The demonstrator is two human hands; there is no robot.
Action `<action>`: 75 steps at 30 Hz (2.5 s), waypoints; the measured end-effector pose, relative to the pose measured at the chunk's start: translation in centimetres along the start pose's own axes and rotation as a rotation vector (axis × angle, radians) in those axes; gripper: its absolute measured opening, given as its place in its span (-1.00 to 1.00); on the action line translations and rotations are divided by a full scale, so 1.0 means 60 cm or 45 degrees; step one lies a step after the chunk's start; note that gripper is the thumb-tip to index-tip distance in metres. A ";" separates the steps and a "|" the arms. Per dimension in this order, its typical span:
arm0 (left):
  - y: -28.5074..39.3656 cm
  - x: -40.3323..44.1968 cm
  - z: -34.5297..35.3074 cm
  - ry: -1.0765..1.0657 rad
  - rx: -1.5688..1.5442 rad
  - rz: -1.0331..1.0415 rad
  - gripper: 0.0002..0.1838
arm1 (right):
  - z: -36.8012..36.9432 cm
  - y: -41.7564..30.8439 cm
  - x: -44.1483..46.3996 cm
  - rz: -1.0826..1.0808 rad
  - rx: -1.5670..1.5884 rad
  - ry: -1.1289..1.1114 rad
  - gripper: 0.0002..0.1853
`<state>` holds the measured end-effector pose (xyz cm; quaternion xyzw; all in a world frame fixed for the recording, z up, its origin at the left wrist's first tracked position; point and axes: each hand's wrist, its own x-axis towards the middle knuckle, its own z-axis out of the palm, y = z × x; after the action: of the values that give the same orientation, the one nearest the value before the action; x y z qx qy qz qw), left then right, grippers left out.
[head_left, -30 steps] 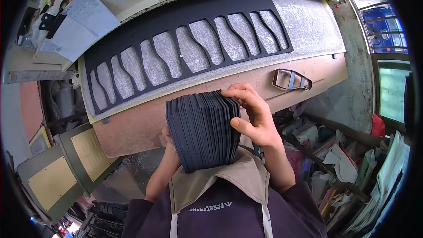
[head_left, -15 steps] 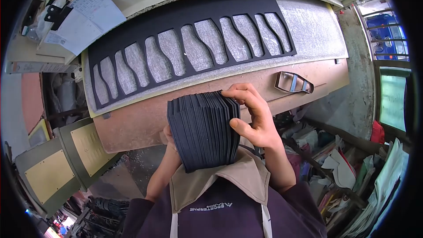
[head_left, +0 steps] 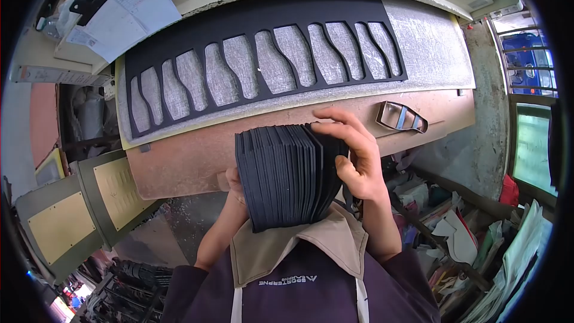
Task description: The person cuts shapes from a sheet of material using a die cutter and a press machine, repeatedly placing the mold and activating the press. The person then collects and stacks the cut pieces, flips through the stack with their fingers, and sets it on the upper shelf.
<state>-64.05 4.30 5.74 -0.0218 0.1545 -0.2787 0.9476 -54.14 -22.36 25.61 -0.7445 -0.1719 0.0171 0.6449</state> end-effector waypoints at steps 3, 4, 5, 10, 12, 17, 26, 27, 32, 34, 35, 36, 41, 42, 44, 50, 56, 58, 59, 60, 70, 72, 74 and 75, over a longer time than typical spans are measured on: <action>-0.002 0.000 -0.005 -0.031 -0.036 -0.067 -0.19 | -0.006 -0.004 0.005 0.029 -0.011 -0.174 -0.34; -0.001 0.000 -0.005 -0.030 -0.049 -0.075 -0.19 | -0.006 -0.005 0.006 0.037 -0.014 -0.230 -0.36; -0.002 0.000 -0.004 -0.034 -0.061 -0.084 -0.18 | -0.005 -0.005 0.006 0.036 -0.013 -0.233 -0.36; -0.003 -0.001 0.000 -0.034 -0.116 -0.124 -0.15 | -0.001 -0.003 0.007 0.044 0.009 -0.199 -0.36; -0.002 -0.001 0.000 -0.032 -0.133 -0.138 -0.14 | -0.001 -0.001 0.007 0.046 0.017 -0.195 -0.39; -0.003 0.001 0.003 -0.029 -0.174 -0.160 -0.12 | -0.007 0.003 0.008 0.012 0.086 -0.160 -0.51; -0.005 0.009 0.003 -0.057 -0.164 -0.185 -0.13 | 0.009 0.017 0.019 -0.139 0.239 -0.125 -0.76; -0.005 0.010 0.003 -0.059 -0.164 -0.188 -0.13 | 0.009 0.017 0.018 -0.112 0.258 -0.142 -0.76; -0.005 0.009 0.005 -0.065 -0.163 -0.197 -0.14 | 0.012 0.017 0.020 -0.065 0.295 -0.176 -0.74; -0.004 0.011 0.005 -0.069 -0.165 -0.198 -0.14 | 0.013 0.016 0.022 -0.072 0.292 -0.175 -0.74; -0.004 0.011 0.006 -0.070 -0.163 -0.200 -0.14 | 0.014 0.017 0.023 -0.073 0.292 -0.178 -0.74; -0.003 0.012 0.006 -0.072 -0.163 -0.204 -0.15 | 0.014 0.017 0.023 -0.080 0.299 -0.173 -0.74; -0.003 0.013 0.009 -0.078 -0.160 -0.212 -0.15 | 0.014 0.018 0.026 -0.101 0.300 -0.166 -0.74; -0.004 0.013 0.008 -0.079 -0.160 -0.211 -0.15 | 0.013 0.017 0.027 -0.101 0.278 -0.175 -0.74; -0.005 0.012 0.008 -0.076 -0.163 -0.221 -0.16 | 0.011 0.016 0.028 -0.104 0.233 -0.192 -0.74; -0.009 0.010 0.009 -0.074 -0.166 -0.247 -0.16 | 0.012 0.015 0.023 -0.028 0.256 -0.148 -0.63; -0.010 0.012 0.008 -0.076 -0.172 -0.261 -0.17 | 0.003 0.003 0.037 -0.012 0.093 -0.287 -0.44; -0.010 0.014 0.010 -0.083 -0.168 -0.264 -0.17 | 0.003 0.001 0.037 0.040 0.036 -0.313 -0.38; -0.010 0.013 0.011 -0.084 -0.169 -0.268 -0.17 | 0.003 0.000 0.038 0.053 0.022 -0.318 -0.36; -0.010 0.013 0.011 -0.084 -0.171 -0.271 -0.18 | 0.003 -0.001 0.038 0.066 0.008 -0.324 -0.34; -0.011 0.016 0.015 -0.095 -0.173 -0.278 -0.19 | -0.007 -0.001 0.038 0.129 -0.025 -0.371 -0.38; -0.012 0.017 0.016 -0.101 -0.175 -0.280 -0.19 | -0.009 0.001 0.043 0.052 0.005 -0.392 -0.40; -0.013 0.018 0.015 -0.104 -0.179 -0.279 -0.19 | -0.012 0.004 0.048 -0.026 0.035 -0.408 -0.42; -0.012 0.018 0.015 -0.101 -0.183 -0.287 -0.19 | -0.013 0.006 0.049 -0.026 0.035 -0.407 -0.42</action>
<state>-63.26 3.08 6.35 -0.1180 0.1330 -0.3703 0.9117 -51.09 -22.32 25.99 -0.7215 -0.2798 0.1311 0.6197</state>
